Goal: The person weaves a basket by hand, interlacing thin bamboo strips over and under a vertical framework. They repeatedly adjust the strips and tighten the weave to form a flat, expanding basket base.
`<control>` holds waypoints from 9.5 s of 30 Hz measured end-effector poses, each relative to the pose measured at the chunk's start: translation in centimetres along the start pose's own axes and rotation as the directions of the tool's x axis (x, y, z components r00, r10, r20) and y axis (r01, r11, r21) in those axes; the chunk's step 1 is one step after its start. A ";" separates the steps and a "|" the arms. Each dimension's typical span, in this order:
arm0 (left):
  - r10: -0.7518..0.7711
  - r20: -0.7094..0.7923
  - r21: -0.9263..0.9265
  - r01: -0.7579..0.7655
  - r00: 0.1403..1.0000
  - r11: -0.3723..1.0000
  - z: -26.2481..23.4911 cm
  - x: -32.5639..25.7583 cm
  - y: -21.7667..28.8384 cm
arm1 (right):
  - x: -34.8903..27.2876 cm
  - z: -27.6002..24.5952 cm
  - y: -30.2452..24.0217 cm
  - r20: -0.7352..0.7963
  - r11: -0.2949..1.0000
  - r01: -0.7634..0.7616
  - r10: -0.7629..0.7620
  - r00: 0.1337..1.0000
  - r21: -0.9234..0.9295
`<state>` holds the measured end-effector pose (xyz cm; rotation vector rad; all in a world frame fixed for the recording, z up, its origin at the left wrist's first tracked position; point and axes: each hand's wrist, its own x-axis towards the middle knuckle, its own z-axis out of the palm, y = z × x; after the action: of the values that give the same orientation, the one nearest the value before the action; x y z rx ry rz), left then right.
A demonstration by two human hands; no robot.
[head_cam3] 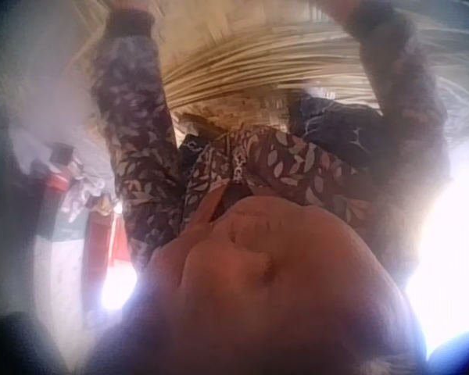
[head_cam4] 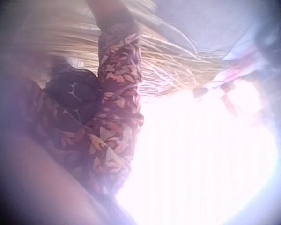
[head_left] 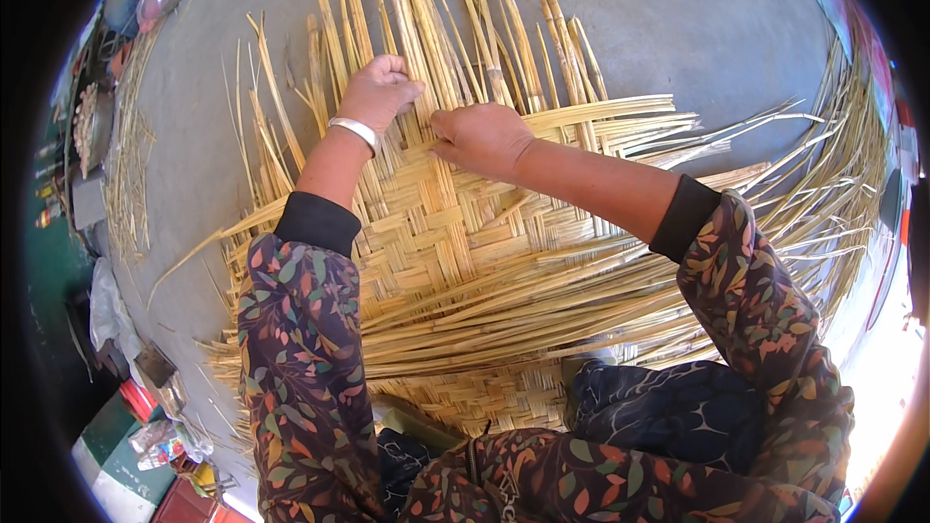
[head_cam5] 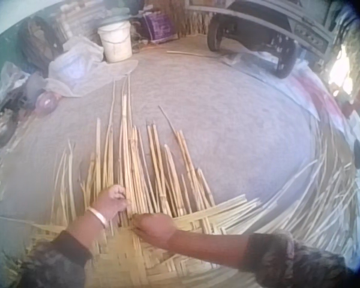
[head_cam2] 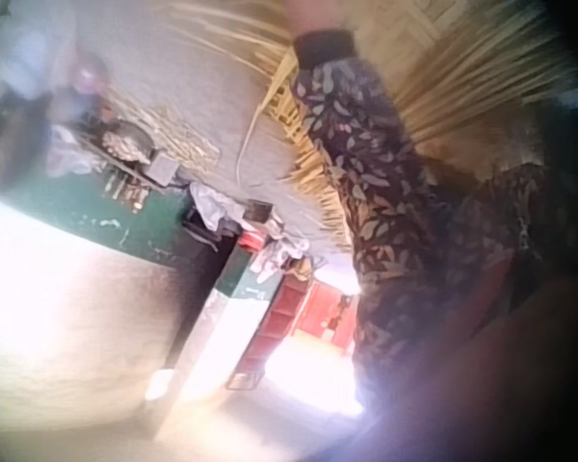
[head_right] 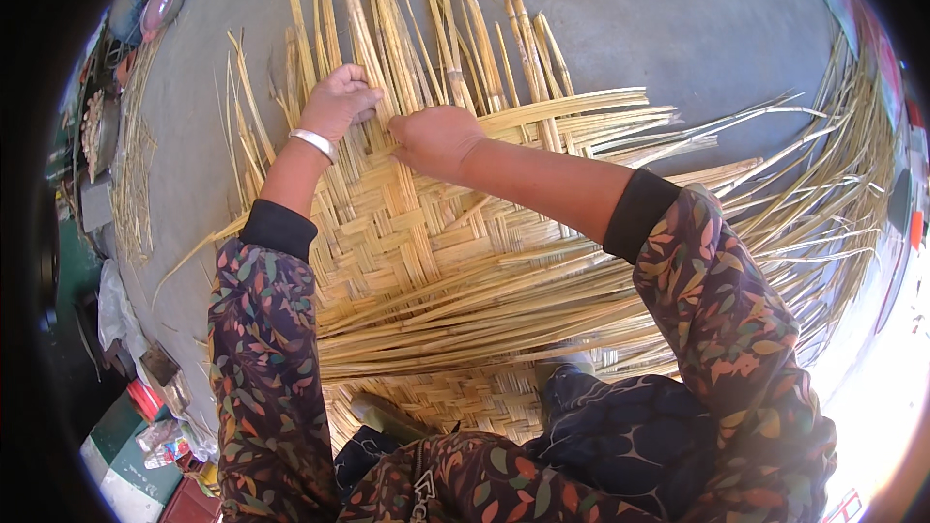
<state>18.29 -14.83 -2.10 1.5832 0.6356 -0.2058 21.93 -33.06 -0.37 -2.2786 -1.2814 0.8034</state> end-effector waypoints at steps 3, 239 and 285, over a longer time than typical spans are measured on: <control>0.076 -0.030 0.068 -0.074 0.997 0.995 -0.2 0.0 1.4 | 0.0 0.2 -0.1 0.016 1.000 -0.019 0.020 1.000 -0.020; 0.355 -0.361 0.542 -0.116 0.862 0.833 14.6 -5.7 -0.7 | -2.7 -8.0 13.9 0.297 0.507 -0.499 0.429 0.853 0.703; 0.367 -0.390 0.515 -0.130 0.844 0.847 14.6 -5.7 -1.2 | -5.2 -6.4 9.8 -0.344 0.978 -0.137 0.077 0.936 -0.156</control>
<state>16.46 -30.47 -2.23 2.2098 0.7779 0.2708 30.17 -42.89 0.09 -2.5088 -1.1149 0.3179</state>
